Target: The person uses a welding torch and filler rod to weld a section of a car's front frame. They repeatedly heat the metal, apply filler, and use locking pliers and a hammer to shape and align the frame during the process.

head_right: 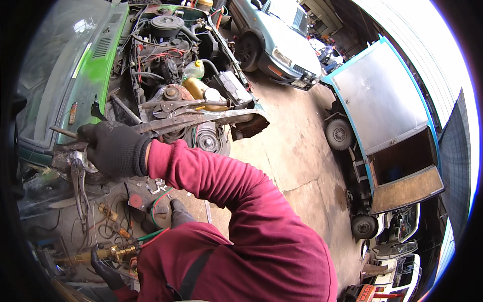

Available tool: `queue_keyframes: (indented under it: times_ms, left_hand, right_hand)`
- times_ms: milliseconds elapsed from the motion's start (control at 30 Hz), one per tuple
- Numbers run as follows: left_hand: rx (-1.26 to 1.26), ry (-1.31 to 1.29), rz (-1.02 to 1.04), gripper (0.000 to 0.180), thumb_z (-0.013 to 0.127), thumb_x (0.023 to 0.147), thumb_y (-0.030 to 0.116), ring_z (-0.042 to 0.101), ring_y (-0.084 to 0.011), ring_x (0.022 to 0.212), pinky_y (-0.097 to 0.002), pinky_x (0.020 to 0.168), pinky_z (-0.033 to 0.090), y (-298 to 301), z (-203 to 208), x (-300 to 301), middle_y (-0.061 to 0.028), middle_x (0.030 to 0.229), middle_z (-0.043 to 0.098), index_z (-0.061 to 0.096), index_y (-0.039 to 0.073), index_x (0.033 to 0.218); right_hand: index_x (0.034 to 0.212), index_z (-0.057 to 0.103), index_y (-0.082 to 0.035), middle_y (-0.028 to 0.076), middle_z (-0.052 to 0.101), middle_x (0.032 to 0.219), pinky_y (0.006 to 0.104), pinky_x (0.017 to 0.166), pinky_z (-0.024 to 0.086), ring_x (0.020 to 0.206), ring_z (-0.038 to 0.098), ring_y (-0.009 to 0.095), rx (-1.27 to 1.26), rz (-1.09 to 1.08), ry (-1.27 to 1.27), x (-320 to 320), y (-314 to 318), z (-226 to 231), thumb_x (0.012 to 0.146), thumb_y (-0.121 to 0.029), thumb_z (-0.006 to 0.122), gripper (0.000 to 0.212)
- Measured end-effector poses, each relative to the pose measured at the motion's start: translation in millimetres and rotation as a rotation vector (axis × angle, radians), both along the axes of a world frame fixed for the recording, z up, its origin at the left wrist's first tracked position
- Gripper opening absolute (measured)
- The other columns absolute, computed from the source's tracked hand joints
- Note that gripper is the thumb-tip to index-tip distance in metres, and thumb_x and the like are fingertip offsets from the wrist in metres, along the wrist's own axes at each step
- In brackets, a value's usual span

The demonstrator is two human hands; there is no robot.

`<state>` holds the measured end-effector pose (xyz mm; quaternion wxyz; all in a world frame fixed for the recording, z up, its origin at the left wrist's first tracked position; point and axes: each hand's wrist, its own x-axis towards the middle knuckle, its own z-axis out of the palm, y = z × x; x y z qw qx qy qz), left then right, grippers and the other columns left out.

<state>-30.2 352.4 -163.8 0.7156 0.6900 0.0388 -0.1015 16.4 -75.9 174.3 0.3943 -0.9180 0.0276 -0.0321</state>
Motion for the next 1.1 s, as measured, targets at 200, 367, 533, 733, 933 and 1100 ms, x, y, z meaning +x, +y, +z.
queue_keyframes:
  times_ms: [200, 367, 533, 733, 933, 1100]
  left_hand:
    - [0.584, -0.585, -0.218, 0.034, 0.056, 0.105, 0.008, 0.064, -0.0274, 0.115, -0.0445, 0.103, 0.051, 5, 24, -4, -0.0135, 0.12, 0.066, 0.064, 0.004, 0.138]
    - [0.065, 0.058, -0.092, 0.032, 0.057, 0.109, 0.025, 0.066, -0.0207, 0.087, -0.0393, 0.082, 0.053, -15, 57, -8, -0.0087, 0.095, 0.07, 0.074, 0.0, 0.117]
    - [0.09, 0.081, -0.137, 0.04, 0.051, 0.111, 0.031, 0.066, -0.0142, 0.069, -0.033, 0.064, 0.052, -34, 85, -6, -0.0064, 0.083, 0.072, 0.076, 0.0, 0.111]
    - [0.058, 0.104, -0.207, 0.045, 0.047, 0.113, 0.036, 0.067, -0.0128, 0.063, -0.0297, 0.058, 0.049, -28, 86, -4, -0.0067, 0.082, 0.073, 0.075, 0.001, 0.114]
    - [0.011, 0.147, -0.214, 0.043, 0.049, 0.112, 0.034, 0.068, -0.0131, 0.066, -0.0307, 0.06, 0.052, -28, 87, 0, -0.008, 0.092, 0.076, 0.075, 0.0, 0.113]
    - [-0.008, 0.188, -0.198, 0.041, 0.05, 0.112, 0.032, 0.069, -0.0128, 0.071, -0.0308, 0.063, 0.054, -32, 92, 2, -0.0072, 0.099, 0.076, 0.075, 0.0, 0.114]
  right_hand:
    - [0.147, 0.064, -0.01, 0.017, 0.071, 0.111, 0.0497, 0.079, 0.058, 0.091, 0.073, 0.038, -0.326, 0.257, -0.454, 1, 22, -3, 0.089, -0.01, 0.071, 0.058]
    - [0.141, 0.068, -0.01, 0.02, 0.066, 0.096, 0.0485, 0.071, 0.057, 0.084, 0.07, 0.04, -0.526, 0.289, -0.327, 19, 20, -10, 0.096, -0.003, 0.063, 0.046]
    - [0.136, 0.069, -0.008, 0.02, 0.069, 0.099, 0.0494, 0.075, 0.058, 0.087, 0.071, 0.041, -0.632, 0.354, -0.131, 45, 16, -30, 0.094, -0.005, 0.063, 0.043]
    - [0.128, 0.073, -0.012, 0.021, 0.07, 0.098, 0.0507, 0.074, 0.059, 0.086, 0.073, 0.04, -0.696, 0.324, -0.301, 79, 22, -68, 0.1, -0.015, 0.061, 0.031]
    - [0.125, 0.073, -0.011, 0.024, 0.072, 0.102, 0.05, 0.079, 0.062, 0.091, 0.075, 0.041, -0.732, 0.245, -0.255, 98, 43, -89, 0.099, -0.017, 0.059, 0.03]
    - [0.126, 0.073, -0.013, 0.023, 0.071, 0.097, 0.0508, 0.076, 0.061, 0.086, 0.074, 0.041, -0.855, 0.327, -0.156, 100, 38, -80, 0.1, -0.016, 0.059, 0.03]
